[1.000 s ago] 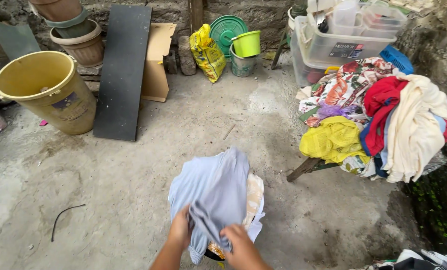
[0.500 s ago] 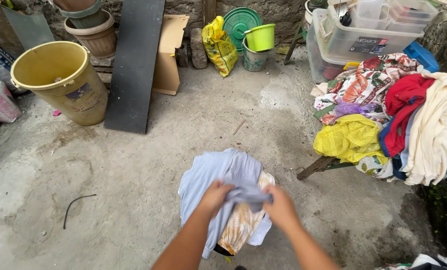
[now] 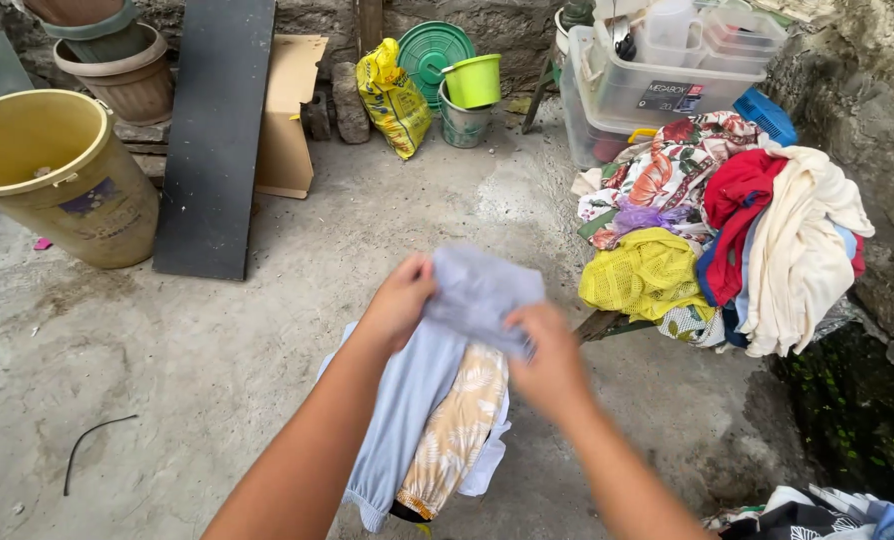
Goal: Taking clothes off hangers from a laundry line and organizing them into piles.
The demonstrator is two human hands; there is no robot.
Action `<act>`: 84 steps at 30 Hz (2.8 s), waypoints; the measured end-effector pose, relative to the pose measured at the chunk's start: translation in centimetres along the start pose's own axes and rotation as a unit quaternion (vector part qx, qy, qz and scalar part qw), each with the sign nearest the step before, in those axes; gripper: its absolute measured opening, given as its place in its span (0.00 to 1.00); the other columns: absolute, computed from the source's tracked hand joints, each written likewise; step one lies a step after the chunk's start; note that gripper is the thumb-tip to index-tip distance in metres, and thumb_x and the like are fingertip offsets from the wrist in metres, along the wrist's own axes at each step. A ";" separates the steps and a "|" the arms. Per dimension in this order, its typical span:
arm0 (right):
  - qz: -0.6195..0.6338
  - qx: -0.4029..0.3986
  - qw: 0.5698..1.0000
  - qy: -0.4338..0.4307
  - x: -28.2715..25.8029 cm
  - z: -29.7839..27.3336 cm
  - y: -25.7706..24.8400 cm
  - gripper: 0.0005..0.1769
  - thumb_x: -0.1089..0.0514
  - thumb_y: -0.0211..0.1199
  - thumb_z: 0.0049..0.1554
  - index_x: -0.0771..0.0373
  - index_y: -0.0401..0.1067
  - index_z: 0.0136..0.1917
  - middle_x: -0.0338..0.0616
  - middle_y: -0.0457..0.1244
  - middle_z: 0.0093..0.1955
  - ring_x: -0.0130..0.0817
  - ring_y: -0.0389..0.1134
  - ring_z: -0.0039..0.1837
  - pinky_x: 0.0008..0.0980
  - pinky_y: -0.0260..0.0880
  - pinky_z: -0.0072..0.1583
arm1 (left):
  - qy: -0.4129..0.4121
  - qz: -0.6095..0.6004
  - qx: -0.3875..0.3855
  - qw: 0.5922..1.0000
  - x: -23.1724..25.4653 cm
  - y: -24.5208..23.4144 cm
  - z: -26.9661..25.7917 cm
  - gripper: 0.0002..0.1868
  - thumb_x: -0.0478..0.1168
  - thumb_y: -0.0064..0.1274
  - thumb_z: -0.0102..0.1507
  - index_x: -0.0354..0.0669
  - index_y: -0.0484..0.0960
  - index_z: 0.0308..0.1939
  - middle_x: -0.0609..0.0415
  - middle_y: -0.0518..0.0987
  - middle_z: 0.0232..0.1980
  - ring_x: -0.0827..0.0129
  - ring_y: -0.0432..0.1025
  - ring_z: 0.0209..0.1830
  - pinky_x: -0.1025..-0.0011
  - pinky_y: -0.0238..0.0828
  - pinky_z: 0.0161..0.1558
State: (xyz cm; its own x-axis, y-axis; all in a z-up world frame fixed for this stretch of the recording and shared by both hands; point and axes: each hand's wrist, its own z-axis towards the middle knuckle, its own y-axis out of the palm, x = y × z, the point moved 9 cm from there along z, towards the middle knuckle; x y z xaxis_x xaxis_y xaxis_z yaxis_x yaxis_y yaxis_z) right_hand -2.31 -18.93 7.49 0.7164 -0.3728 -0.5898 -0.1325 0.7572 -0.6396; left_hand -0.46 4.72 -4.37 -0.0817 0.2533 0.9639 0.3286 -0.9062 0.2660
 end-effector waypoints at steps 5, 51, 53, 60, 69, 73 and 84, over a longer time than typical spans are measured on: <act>0.058 -0.305 0.937 0.159 2.3 -16.6 15.9 0.22 0.66 0.66 0.49 0.55 0.69 0.57 0.42 0.60 0.62 0.40 0.63 0.66 0.37 0.68 0.61 | -0.159 0.063 0.105 0.980 -16.0 -11.2 -14.6 0.06 0.31 0.48 0.60 0.46 0.71 0.31 0.62 0.65 0.31 0.74 0.59 0.34 0.73 0.59 0.38; 0.168 0.443 0.760 0.445 -15.5 -60.2 -30.2 0.15 0.52 0.53 0.65 0.63 0.76 0.51 0.36 0.65 0.42 0.24 0.64 0.47 0.30 0.62 0.45 | -0.008 -0.054 -0.405 0.913 -33.2 37.2 -41.1 0.12 0.32 0.57 0.60 0.39 0.73 0.45 0.46 0.87 0.39 0.65 0.82 0.29 0.63 0.83 0.34; 0.080 0.490 0.777 0.387 -19.0 -65.0 -35.6 0.15 0.53 0.54 0.65 0.65 0.76 0.49 0.36 0.66 0.42 0.25 0.64 0.47 0.29 0.64 0.48 | -0.011 -0.072 -0.452 0.889 -33.9 42.8 -45.8 0.12 0.31 0.57 0.60 0.39 0.73 0.45 0.46 0.87 0.39 0.66 0.81 0.29 0.63 0.83 0.34; -0.253 0.629 0.679 0.283 -38.2 -79.8 -52.9 0.12 0.57 0.55 0.65 0.66 0.74 0.46 0.37 0.66 0.41 0.24 0.64 0.47 0.26 0.66 0.51 | 0.056 -0.055 -0.618 0.782 -30.2 58.5 -66.3 0.09 0.34 0.58 0.61 0.37 0.78 0.44 0.48 0.85 0.34 0.67 0.81 0.30 0.68 0.77 0.33; -0.505 0.638 0.545 0.205 -51.1 -85.8 -73.6 0.29 0.53 0.69 0.62 0.69 0.61 0.68 0.51 0.63 0.65 0.38 0.65 0.68 0.37 0.64 0.68 | 0.223 -0.062 -0.730 0.644 9.8 72.1 -93.2 0.10 0.37 0.54 0.64 0.40 0.77 0.47 0.54 0.78 0.45 0.70 0.75 0.43 0.71 0.73 0.45; -0.379 0.637 0.583 0.333 -47.3 -89.2 -78.9 0.35 0.51 0.72 0.54 0.67 0.62 0.67 0.54 0.65 0.61 0.41 0.66 0.61 0.38 0.67 0.63 | 0.252 -0.099 -0.746 0.608 17.2 76.7 -101.3 0.12 0.38 0.53 0.64 0.41 0.73 0.50 0.51 0.75 0.51 0.69 0.77 0.46 0.69 0.75 0.43; -0.331 0.406 0.714 0.465 -45.3 -90.3 -78.1 0.45 0.52 0.70 0.52 0.57 0.53 0.77 0.49 0.64 0.48 0.32 0.64 0.49 0.34 0.67 0.50 | 0.277 -0.157 -0.707 0.631 22.0 86.4 -105.8 0.19 0.35 0.46 0.66 0.45 0.73 0.62 0.46 0.72 0.56 0.62 0.74 0.49 0.66 0.74 0.52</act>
State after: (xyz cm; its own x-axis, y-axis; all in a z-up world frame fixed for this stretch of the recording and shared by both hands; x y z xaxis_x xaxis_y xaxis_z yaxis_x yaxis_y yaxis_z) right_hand -86.26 -109.63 39.63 -0.3765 -0.7020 -0.6045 0.7353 0.1705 -0.6559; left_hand -73.40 -103.82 40.78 -0.3789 0.6939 0.6123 -0.9226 -0.3355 -0.1907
